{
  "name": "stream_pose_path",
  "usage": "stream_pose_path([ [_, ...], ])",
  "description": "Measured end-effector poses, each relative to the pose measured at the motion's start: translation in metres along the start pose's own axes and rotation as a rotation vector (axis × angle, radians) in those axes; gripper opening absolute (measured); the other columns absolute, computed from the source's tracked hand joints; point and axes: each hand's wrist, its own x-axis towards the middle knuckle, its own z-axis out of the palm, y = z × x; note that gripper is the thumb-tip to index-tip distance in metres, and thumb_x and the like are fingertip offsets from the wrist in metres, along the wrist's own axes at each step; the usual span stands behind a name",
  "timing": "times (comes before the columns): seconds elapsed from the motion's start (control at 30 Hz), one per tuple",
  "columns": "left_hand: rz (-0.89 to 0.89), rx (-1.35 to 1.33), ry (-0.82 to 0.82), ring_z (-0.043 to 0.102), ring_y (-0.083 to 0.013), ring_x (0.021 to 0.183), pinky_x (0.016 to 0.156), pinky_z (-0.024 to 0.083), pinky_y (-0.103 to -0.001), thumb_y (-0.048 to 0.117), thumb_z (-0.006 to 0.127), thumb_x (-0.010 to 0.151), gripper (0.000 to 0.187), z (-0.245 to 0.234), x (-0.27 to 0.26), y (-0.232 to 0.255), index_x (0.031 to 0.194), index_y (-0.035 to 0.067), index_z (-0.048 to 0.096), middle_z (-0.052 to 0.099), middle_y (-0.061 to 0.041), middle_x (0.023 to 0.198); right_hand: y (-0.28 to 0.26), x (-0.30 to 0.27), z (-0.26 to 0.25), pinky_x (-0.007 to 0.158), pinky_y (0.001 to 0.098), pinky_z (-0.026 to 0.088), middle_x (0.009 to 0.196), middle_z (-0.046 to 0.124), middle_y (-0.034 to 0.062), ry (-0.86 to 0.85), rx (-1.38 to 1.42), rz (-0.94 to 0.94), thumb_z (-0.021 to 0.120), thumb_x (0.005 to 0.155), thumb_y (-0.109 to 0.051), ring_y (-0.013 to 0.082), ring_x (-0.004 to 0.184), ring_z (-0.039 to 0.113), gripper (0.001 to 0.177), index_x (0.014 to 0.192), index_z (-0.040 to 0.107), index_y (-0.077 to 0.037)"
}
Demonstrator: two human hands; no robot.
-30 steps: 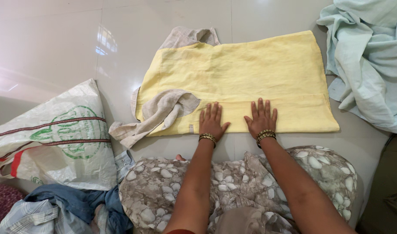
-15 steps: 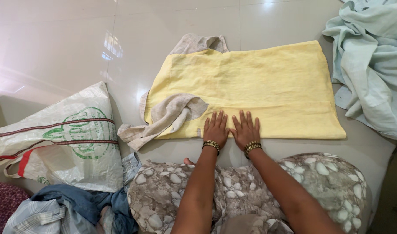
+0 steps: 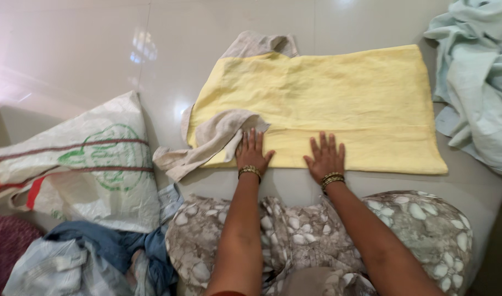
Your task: The person folds a yellow shirt and several lighter-colored cloths by hand while sitting on the floor next to bags of laundry.
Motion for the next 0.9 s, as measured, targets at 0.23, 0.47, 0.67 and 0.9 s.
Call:
stream_pose_path([
  [0.23,-0.097,0.024,0.065,0.003,-0.0204,0.159,0.124,0.016,-0.05,0.065,0.049,0.095,0.088,0.03,0.02,-0.023,0.164,0.022,0.015,0.001,0.003,0.173,0.01,-0.001,0.021,0.121,0.062,0.004,0.172,0.009,0.0055,0.046,0.081,-0.024,0.033,0.096,-0.065,0.0323,0.157,0.006,0.076,0.161,0.026,-0.025],
  [0.47,0.102,0.066,0.067,0.007,-0.0213,0.158,0.127,0.012,-0.049,0.049,0.051,0.1,0.079,0.058,-0.002,0.02,0.163,0.017,0.018,0.005,-0.001,0.172,-0.027,-0.011,0.017,0.122,0.0662,0.005,0.174,0.018,0.0162,0.146,0.151,-0.062,0.042,0.103,-0.05,0.039,0.161,0.012,0.066,0.161,0.037,-0.019],
  [0.67,0.199,0.124,-0.143,0.004,-0.0211,0.159,0.126,0.012,-0.049,0.052,0.05,0.098,0.081,0.033,0.004,-0.014,0.163,0.022,0.012,-0.003,0.003,0.172,-0.066,-0.023,-0.002,0.123,0.064,0.012,0.17,0.031,0.0131,0.085,0.128,-0.301,0.051,0.099,-0.05,0.0351,0.158,0.024,0.062,0.157,0.046,-0.027],
  [0.9,0.172,0.458,-0.279,0.008,-0.0248,0.159,0.124,0.019,-0.053,0.034,0.043,0.104,0.068,-0.014,0.009,-0.13,0.164,0.023,0.012,-0.006,0.004,0.173,-0.065,-0.024,-0.007,0.124,0.0628,0.013,0.171,0.03,0.0096,0.093,0.149,-0.299,0.046,0.1,-0.053,0.0327,0.159,0.023,0.062,0.157,0.045,-0.029],
])
